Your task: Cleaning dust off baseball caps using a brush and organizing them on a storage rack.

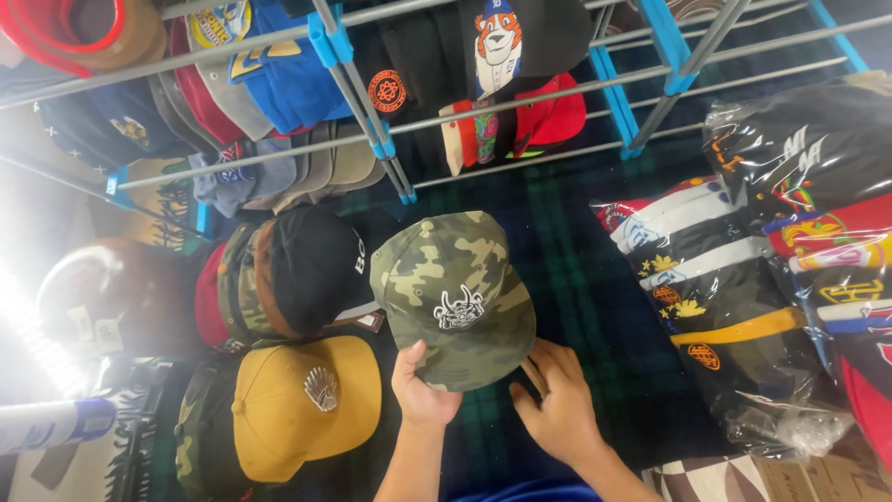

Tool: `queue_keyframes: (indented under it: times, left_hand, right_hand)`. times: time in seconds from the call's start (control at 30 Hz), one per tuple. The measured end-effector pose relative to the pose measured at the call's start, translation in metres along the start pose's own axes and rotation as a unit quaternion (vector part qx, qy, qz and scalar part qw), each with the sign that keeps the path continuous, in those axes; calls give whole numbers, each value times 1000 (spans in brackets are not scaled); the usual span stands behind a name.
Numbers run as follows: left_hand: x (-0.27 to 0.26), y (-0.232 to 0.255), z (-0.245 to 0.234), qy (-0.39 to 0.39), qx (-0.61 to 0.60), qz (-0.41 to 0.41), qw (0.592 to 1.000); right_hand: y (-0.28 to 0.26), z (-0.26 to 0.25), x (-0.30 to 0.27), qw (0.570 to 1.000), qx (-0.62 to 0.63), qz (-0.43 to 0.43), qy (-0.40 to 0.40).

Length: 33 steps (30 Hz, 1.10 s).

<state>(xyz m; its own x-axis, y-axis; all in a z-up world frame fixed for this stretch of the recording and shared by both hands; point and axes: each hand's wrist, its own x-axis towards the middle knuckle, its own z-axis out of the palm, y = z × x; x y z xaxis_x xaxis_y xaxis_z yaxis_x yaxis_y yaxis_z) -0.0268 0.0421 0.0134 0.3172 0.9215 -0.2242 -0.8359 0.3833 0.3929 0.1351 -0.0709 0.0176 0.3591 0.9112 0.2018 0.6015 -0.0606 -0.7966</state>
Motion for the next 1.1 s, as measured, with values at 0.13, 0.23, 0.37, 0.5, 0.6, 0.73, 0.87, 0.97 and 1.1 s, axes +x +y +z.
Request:
queue_keyframes:
  times: [0.13,0.23,0.37,0.5,0.6,0.73,0.87,0.97,1.1]
  left_hand:
    - [4,-25,4,2,43,-2,999]
    - [8,-43,2,58,120,-84,988]
    - [5,-19,48,-135,567,36,812]
    - [2,-5,34,-138,713,121,677]
    - [-1,-2,3,-138,766,149,610]
    - [-6,-3,3,-188,765,220,575]
    - [-4,-2,5,-177,777,212,566]
    - [-3,-3,2,-163,769,214,580]
    - [0,-4,0,-153,773,220,575]
  right_hand:
    - [-32,-11,6,883,389,263,-24]
    - [-32,-2,19,768,567,293,44]
    - [-21,-30,69,752,528,344,194]
    - [18,-59,138,785,464,352,214]
    - [38,-62,176,780,454,384,192]
    - [59,-42,209,754,509,374,179]
    - [72,-20,240,756,502,387,165]
    - [79,-2,259,727,484,438,214]
    - [73,20,271,674,468,523,229]
